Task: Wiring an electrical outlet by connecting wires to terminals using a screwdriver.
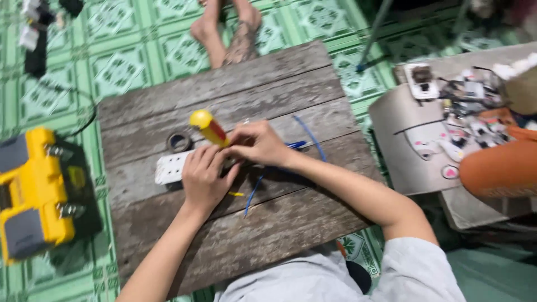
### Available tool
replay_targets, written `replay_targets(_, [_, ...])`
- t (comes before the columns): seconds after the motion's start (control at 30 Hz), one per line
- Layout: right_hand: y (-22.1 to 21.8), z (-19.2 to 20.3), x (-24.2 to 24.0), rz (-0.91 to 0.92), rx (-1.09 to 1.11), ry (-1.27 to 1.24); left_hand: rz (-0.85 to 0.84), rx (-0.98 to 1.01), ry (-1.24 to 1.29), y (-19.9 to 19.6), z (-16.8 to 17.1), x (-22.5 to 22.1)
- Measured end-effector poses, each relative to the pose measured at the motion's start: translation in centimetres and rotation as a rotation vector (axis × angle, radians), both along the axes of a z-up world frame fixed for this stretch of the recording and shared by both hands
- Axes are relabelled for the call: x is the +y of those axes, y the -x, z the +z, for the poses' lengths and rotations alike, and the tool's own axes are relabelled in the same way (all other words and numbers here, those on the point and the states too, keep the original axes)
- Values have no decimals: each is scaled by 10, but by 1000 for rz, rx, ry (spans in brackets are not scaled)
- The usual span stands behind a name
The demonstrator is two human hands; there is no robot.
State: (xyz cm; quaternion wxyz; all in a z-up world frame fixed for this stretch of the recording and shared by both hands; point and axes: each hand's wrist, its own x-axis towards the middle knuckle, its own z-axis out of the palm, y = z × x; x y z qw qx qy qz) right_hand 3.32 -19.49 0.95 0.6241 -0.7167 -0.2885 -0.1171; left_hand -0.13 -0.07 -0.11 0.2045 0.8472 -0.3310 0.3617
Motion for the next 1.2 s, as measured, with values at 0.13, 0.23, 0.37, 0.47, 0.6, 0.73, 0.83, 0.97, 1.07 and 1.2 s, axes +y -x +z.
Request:
replay_targets(0.13, [2, 5, -1, 49, -37, -52, 18, -30, -14, -1, 1, -2])
replay_targets(0.23, [-2, 1, -4, 99, -26, -58, 32, -51, -15, -1, 0, -4])
replay_targets(0.37, [-6, -7, -5, 145, 7, -88, 49, -34, -30, 1, 0, -3])
replay_targets(0.47, [-3, -5, -1, 119, 71, -100, 24, -21, -18, -1, 1, -2])
replay_targets(0.6, [-4, -3, 1, 37, 49, -72, 15, -4, -1, 1, 16, -8])
replay_targets(0.73, [-4, -5, 4, 18, 68, -49, 31, 32, 0, 3, 13, -5])
replay_targets(0.83, [-2, 1, 9, 7, 71, -17, 36, 42, 21, 0, 7, -1])
replay_targets(0.97, [4, 9, 8, 9, 197, -73, 6, 39, 75, 0, 7, 0])
replay_targets(1.07, [9, 23, 11, -24, 155, -55, 23, 12, 71, 1, 7, -1])
replay_targets(1.2, [7, 24, 11, 3, 153, -20, 53, 12, 73, 1, 8, -1])
